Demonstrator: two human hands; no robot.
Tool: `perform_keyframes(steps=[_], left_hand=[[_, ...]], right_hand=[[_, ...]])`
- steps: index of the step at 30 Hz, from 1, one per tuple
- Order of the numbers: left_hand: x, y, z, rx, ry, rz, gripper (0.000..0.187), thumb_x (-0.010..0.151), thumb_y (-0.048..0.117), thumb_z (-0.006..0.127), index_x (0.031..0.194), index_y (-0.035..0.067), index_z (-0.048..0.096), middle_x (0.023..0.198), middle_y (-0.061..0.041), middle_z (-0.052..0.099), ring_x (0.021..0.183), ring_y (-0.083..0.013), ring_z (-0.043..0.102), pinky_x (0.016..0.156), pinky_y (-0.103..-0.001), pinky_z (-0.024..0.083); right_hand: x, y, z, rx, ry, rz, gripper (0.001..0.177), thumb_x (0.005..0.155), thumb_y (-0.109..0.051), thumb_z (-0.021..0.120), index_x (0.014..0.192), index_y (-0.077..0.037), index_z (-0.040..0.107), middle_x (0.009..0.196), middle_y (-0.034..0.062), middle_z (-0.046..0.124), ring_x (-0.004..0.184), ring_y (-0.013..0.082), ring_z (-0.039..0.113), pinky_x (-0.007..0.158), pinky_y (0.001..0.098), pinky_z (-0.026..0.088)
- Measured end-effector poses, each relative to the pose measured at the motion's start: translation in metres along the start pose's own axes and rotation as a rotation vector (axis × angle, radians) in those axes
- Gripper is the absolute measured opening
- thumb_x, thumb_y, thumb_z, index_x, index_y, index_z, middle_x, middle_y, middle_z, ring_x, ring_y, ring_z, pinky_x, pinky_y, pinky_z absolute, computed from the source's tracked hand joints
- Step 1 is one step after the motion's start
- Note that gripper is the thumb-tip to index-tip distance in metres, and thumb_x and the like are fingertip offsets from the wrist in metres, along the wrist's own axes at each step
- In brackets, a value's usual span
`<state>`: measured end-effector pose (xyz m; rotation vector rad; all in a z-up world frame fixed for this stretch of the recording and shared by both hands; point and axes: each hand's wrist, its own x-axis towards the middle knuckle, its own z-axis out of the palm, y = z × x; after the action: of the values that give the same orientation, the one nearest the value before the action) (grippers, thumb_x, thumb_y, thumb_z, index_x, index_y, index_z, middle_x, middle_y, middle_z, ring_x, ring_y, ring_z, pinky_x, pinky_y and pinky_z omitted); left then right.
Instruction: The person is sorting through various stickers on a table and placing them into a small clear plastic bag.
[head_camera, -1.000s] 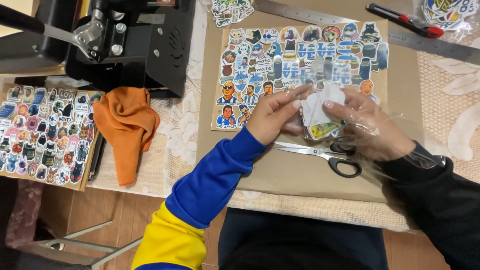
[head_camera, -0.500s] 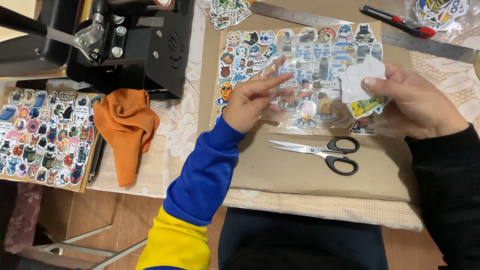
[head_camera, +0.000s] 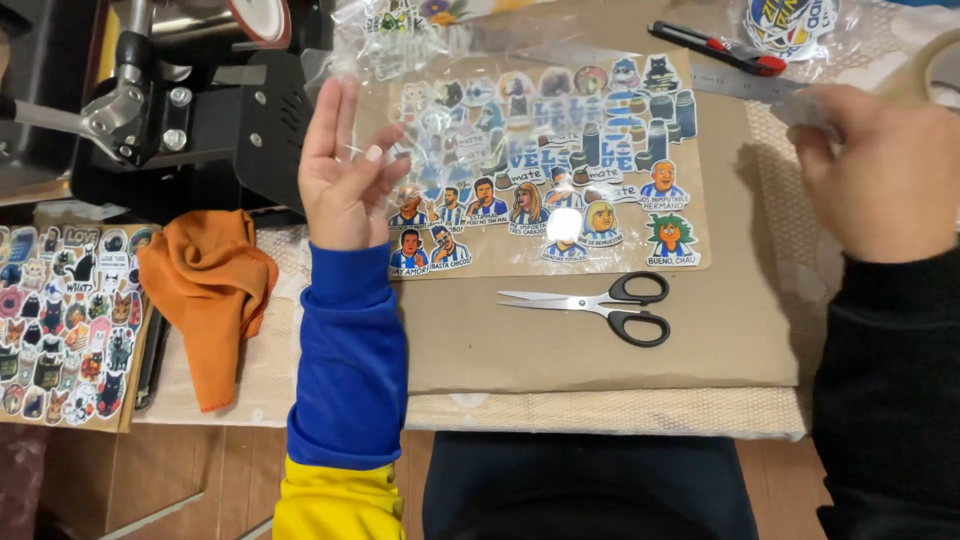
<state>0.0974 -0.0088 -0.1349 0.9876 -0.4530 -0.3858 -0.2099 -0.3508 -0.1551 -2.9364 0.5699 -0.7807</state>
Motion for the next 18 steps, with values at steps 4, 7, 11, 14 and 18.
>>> perform_keyframes(steps=[4,7,11,14,18], left_hand=[[-0.003,0.005,-0.002,-0.032,0.026,0.000,0.075,0.089,-0.016,0.061,0.156,0.009,0.036,0.166,-0.013,0.037,0.106,-0.0243,0.069,0.079,-0.026,0.066],[-0.002,0.008,-0.004,-0.042,0.044,0.020,0.074,0.090,-0.016,0.062,0.155,0.011,0.039,0.166,-0.011,0.039,0.109,-0.0246,0.068,0.080,-0.026,0.065],[-0.006,0.011,-0.004,-0.053,0.039,0.038,0.082,0.088,-0.013,0.068,0.157,0.020,0.037,0.168,-0.012,0.039,0.110,-0.0223,0.069,0.080,-0.026,0.065],[-0.007,0.013,-0.003,-0.105,-0.012,0.066,0.090,0.088,-0.021,0.062,0.160,0.021,0.028,0.169,-0.015,0.037,0.107,-0.0246,0.069,0.076,-0.026,0.066],[-0.008,0.014,-0.004,-0.118,-0.055,0.083,0.090,0.089,-0.023,0.061,0.161,0.020,0.029,0.170,-0.015,0.035,0.104,-0.0234,0.069,0.075,-0.027,0.066]], right_hand=[[-0.003,-0.023,0.026,-0.524,0.164,-0.103,0.031,0.099,-0.016,0.064,0.117,-0.034,0.081,0.097,-0.0132,0.076,0.067,0.0086,0.064,0.050,0.0217,0.036],[-0.003,-0.028,0.036,-0.583,0.179,-0.124,0.028,0.095,-0.016,0.067,0.108,-0.038,0.079,0.103,-0.0132,0.072,0.069,0.0123,0.063,0.046,0.0249,0.031],[-0.007,-0.023,0.042,-0.550,0.069,-0.123,0.020,0.106,-0.025,0.071,0.114,-0.040,0.081,0.100,-0.0129,0.068,0.067,0.0138,0.064,0.044,0.0260,0.034],[-0.006,-0.021,0.036,-0.373,-0.126,-0.056,0.022,0.102,-0.038,0.070,0.121,-0.033,0.080,0.108,-0.0042,0.070,0.081,0.0216,0.070,0.048,0.0337,0.051],[0.012,-0.042,0.000,-0.296,-0.460,0.079,0.062,0.087,-0.066,0.064,0.135,-0.028,0.069,0.120,0.0050,0.068,0.094,0.0271,0.071,0.053,0.0396,0.059]])
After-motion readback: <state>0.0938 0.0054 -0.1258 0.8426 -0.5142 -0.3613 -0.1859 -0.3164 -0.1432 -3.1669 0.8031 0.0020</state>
